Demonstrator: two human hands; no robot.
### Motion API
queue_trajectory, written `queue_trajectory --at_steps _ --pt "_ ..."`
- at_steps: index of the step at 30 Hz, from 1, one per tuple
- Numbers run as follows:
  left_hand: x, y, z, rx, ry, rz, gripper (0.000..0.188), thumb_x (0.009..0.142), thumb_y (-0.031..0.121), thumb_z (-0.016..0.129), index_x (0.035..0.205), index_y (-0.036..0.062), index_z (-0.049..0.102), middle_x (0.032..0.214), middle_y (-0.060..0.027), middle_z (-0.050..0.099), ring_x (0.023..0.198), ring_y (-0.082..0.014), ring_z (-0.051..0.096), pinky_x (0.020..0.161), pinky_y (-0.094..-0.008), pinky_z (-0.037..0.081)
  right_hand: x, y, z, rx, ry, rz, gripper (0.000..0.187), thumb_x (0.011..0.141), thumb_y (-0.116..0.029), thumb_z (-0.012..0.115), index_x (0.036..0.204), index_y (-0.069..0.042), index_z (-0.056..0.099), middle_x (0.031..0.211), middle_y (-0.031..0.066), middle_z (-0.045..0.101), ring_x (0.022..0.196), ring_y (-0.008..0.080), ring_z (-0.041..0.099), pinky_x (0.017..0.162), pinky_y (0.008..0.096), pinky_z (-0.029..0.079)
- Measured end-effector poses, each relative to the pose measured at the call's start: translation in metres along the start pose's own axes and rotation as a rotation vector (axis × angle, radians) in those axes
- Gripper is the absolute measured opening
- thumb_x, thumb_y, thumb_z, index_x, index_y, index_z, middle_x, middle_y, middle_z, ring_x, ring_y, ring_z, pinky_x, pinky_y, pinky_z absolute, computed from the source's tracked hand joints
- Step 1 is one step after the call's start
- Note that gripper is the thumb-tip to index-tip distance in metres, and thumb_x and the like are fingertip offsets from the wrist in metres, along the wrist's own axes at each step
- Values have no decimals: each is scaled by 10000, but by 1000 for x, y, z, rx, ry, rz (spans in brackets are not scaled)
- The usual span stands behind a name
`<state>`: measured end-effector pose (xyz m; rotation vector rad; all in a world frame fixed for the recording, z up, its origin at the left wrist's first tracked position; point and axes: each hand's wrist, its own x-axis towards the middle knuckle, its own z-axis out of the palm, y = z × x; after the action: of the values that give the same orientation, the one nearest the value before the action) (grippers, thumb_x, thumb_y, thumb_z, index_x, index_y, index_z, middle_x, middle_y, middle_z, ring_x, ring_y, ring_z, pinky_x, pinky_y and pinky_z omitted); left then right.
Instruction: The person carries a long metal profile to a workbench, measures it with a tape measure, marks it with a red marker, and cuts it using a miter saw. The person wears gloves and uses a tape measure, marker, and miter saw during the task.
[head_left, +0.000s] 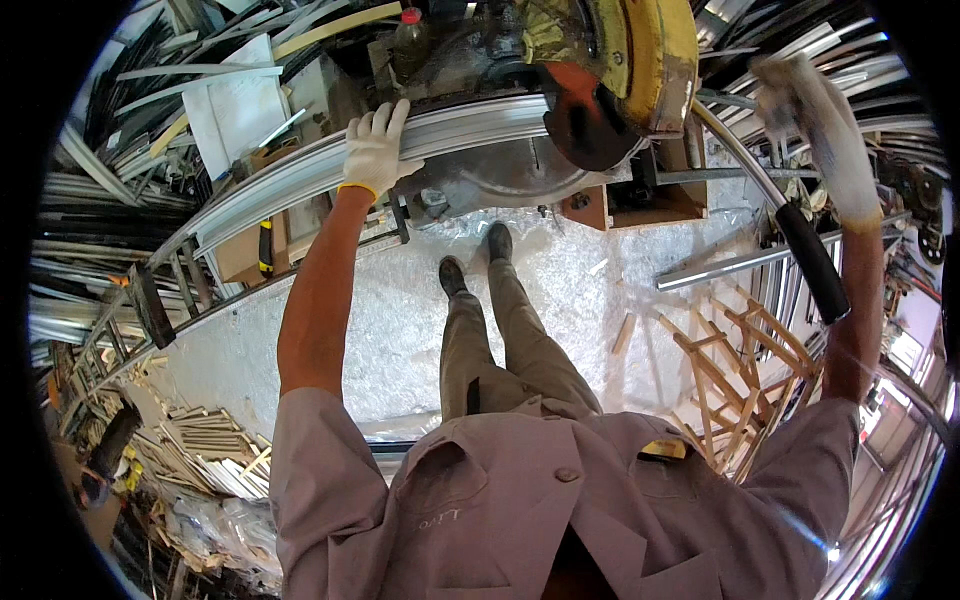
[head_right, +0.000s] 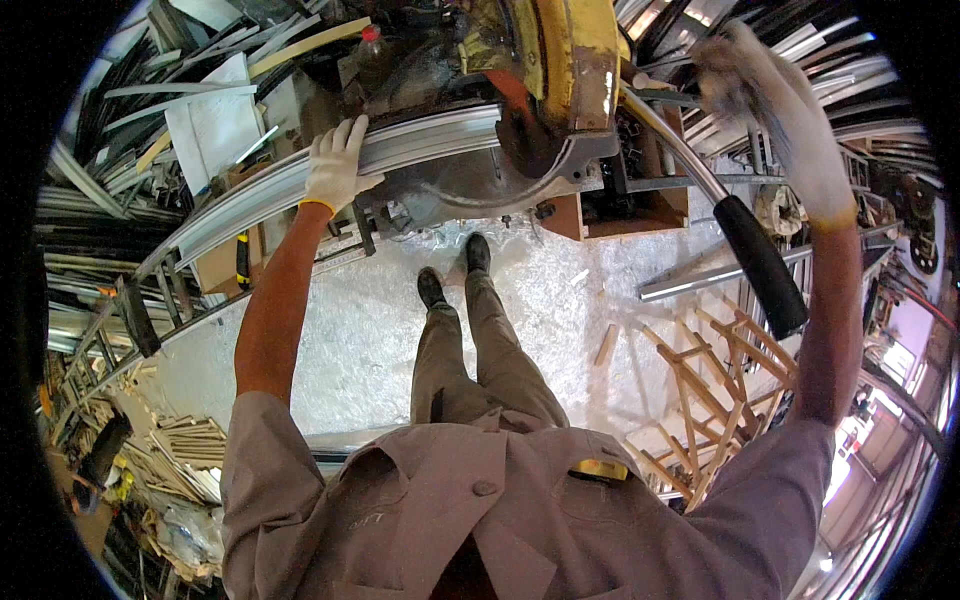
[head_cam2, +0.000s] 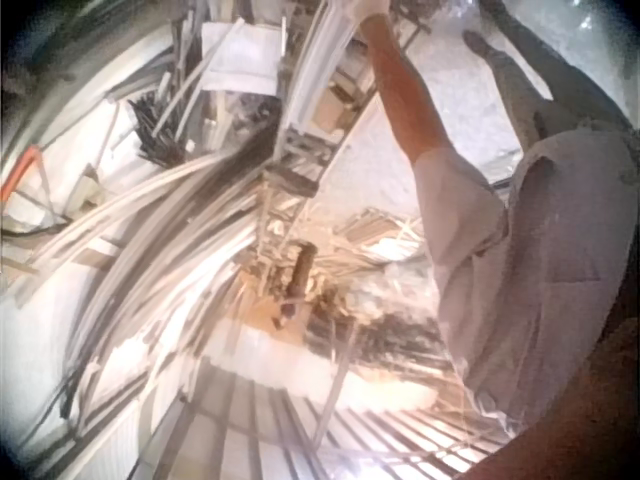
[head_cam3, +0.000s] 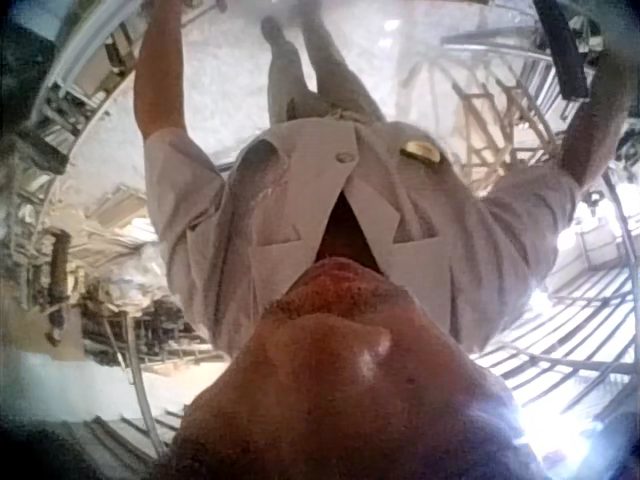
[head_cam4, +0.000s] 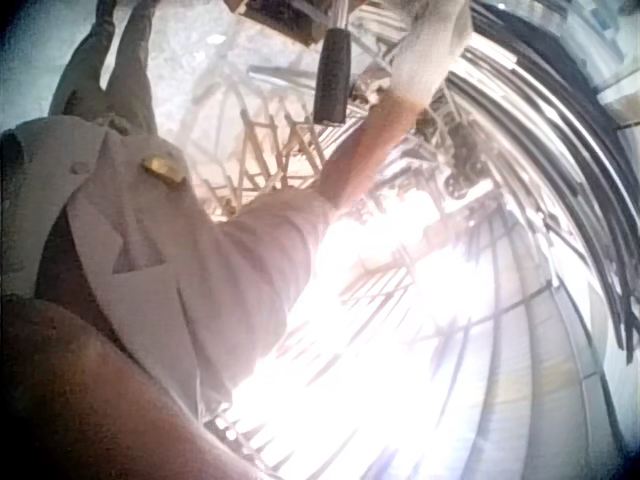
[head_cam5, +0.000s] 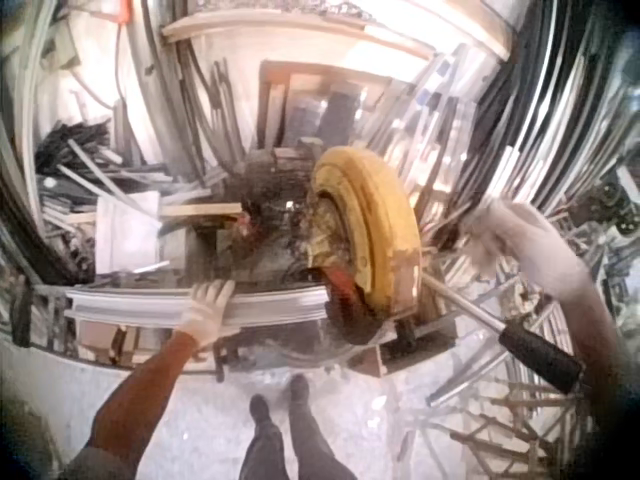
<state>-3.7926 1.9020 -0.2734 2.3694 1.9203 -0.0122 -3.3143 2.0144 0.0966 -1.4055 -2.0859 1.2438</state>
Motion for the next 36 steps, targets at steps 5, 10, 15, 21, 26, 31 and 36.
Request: queue_trajectory --at_steps 5,10,15,21,26,31,36 --pt "8 8 -2 -13 -13 12 1167 773 592 833 1659 151 214 1546 -163 440 1374 -399 473 1181 -561 326 -87 -80 22 -6 -62 338 721 1029 -542 570 1408 71 559 936 100 705 785 145 695 615 254 571" --pt "3 0 1 63 -32 -10 1106 812 623 784 1649 146 240 1555 -163 439 1359 -391 499 1154 -540 355 -84 -93 46 94 -132 515 771 989 -409 627 1481 144 413 794 130 676 421 122 606 343 214 492" --pt "6 2 4 30 5 36 1095 830 642 758 1654 150 232 1575 -165 424 1362 -392 502 1141 -541 375 -98 -78 35 309 -114 473 619 1058 -211 506 1536 138 325 833 154 684 399 112 575 314 200 464" --pt "11 8 3 57 -64 28 1103 877 683 693 1680 146 160 1599 -186 390 1394 -434 454 1152 -560 356 -114 -52 35 890 -157 468 526 1123 -166 414 1585 59 300 969 164 581 472 37 455 347 141 497" --pt "-2 -1 0 71 -44 1 1108 871 640 724 1679 141 152 1592 -209 388 1390 -444 453 1159 -553 346 -95 -34 39 1198 -478 546 436 1140 -302 417 1278 107 476 828 87 606 444 76 523 399 143 538" --pt "14 11 3 20 9 62 1119 828 586 796 1657 124 203 1572 -227 405 1379 -450 461 1148 -552 363 -119 -53 64 824 -95 248 428 1081 -384 528 1125 40 560 785 42 635 522 141 625 442 199 494" --pt "8 6 1 -1 41 72 1118 804 573 819 1642 120 233 1557 -238 417 1348 -468 481 1143 -565 382 -126 -48 60 304 -306 156 338 936 -214 760 1198 -25 659 1158 152 698 991 236 710 843 405 600"
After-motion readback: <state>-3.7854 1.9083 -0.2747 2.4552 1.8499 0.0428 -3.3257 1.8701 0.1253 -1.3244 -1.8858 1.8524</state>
